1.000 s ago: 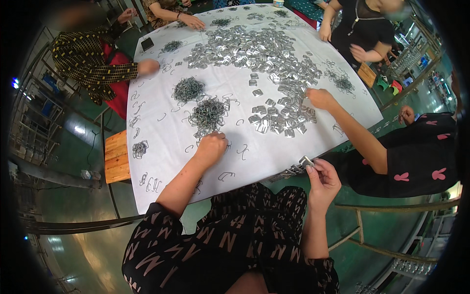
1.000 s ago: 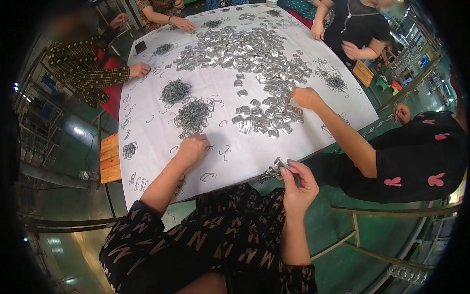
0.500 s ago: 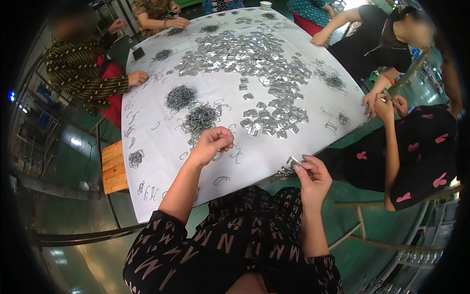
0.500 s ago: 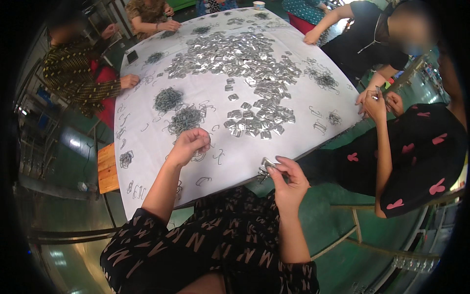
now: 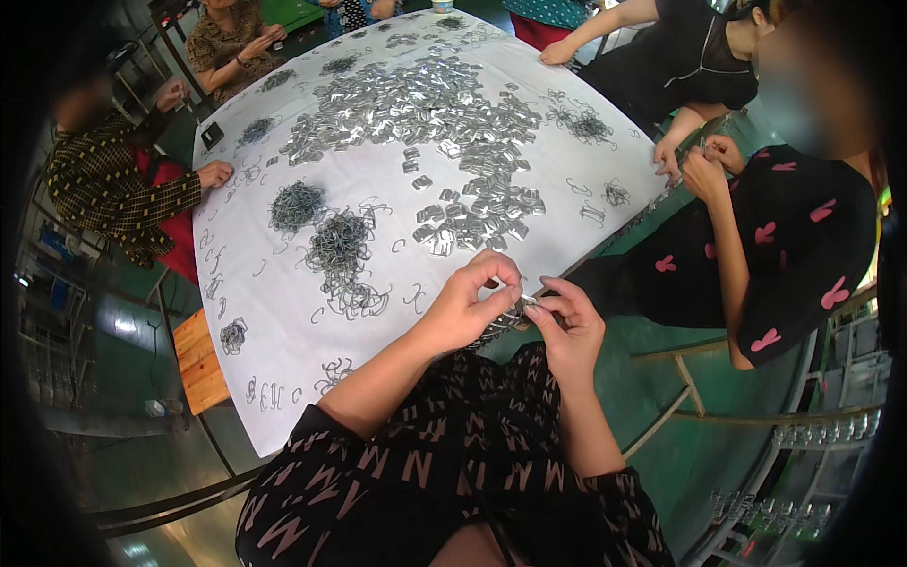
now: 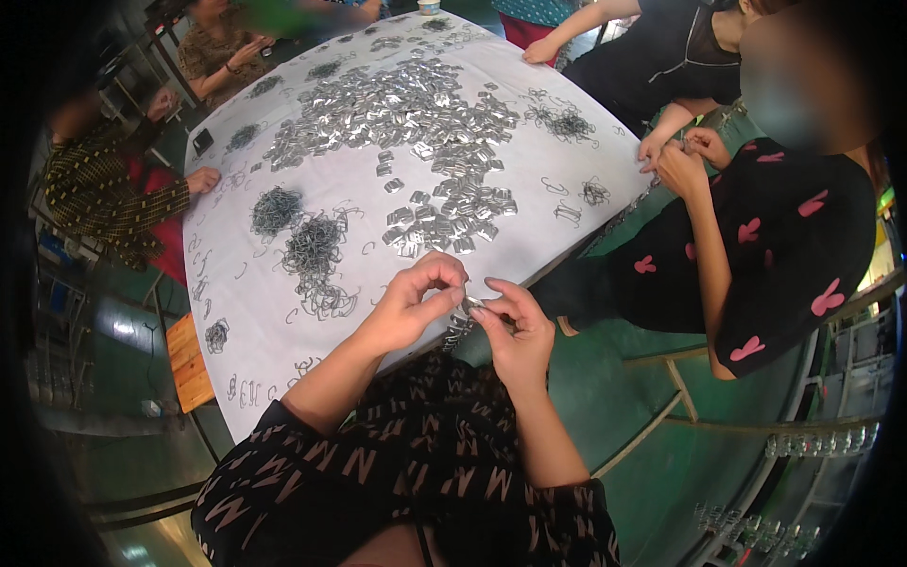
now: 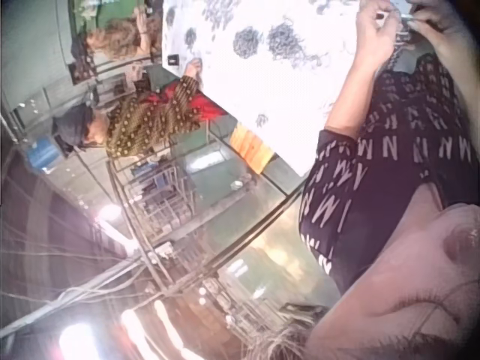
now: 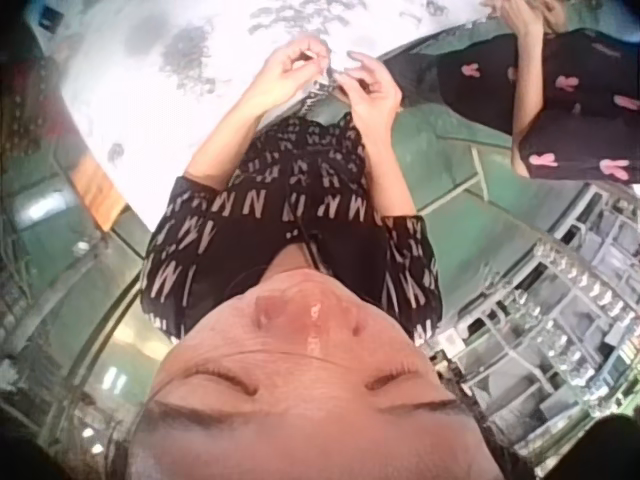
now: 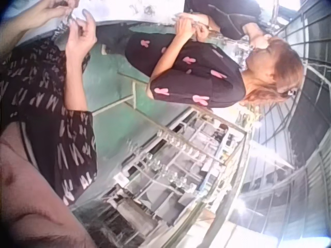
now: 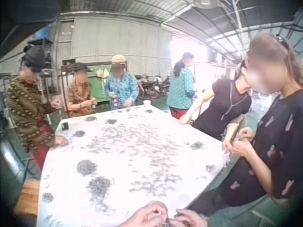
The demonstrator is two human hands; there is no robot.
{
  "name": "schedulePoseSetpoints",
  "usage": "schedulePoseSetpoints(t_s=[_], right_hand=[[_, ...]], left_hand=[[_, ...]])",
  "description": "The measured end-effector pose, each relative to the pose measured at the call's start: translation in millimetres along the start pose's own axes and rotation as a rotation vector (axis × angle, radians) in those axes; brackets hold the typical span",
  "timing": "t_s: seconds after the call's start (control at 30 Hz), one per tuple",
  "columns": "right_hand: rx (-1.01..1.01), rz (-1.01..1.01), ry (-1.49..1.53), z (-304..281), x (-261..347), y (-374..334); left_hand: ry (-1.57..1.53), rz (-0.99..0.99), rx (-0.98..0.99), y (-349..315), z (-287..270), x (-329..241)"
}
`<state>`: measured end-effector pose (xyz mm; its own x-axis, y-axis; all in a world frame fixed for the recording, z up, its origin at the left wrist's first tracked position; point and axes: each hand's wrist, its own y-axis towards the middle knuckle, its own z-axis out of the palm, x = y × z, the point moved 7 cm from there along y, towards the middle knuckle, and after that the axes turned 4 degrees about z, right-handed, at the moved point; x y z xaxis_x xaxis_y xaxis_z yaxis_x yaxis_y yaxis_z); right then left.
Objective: The person assembles small metal parts by hand, picking up wire and rectangular pieces from a table and attaching them to a metal rack. They work alongside others at the table before moving to the floor to continue attaching parts to the rack.
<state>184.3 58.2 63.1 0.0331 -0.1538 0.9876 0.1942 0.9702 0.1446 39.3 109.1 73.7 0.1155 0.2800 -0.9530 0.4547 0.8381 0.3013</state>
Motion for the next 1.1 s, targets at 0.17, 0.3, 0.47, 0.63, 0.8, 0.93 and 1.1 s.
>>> schedulePoseSetpoints(t_s=[0.17,0.3,0.47,0.63,0.8,0.93,1.1], right_hand=[[-0.046,-0.076,-0.053,-7,8,3],[-0.128,-0.220,-0.053,-15,25,11],[-0.295,-0.314,0.029,-47,57,7],[-0.520,-0.627,0.059,-102,122,-18],[-0.760,-0.858,-0.021,-153,192,-54],[-0.958,-0.942,-0.131,-188,234,-80],[-1.178,-0.962,-0.349,-234,279,-132]], left_hand=[[-0.046,-0.012,0.038,12,17,-6],[0.037,0.160,0.054,23,27,-30],[-0.008,0.151,-0.143,30,19,-14],[0.344,0.046,-0.105,21,13,65],[0.447,0.163,-0.107,4,20,119],[0.464,0.036,-0.115,-7,10,134],[0.462,0.044,-0.059,-3,20,131]])
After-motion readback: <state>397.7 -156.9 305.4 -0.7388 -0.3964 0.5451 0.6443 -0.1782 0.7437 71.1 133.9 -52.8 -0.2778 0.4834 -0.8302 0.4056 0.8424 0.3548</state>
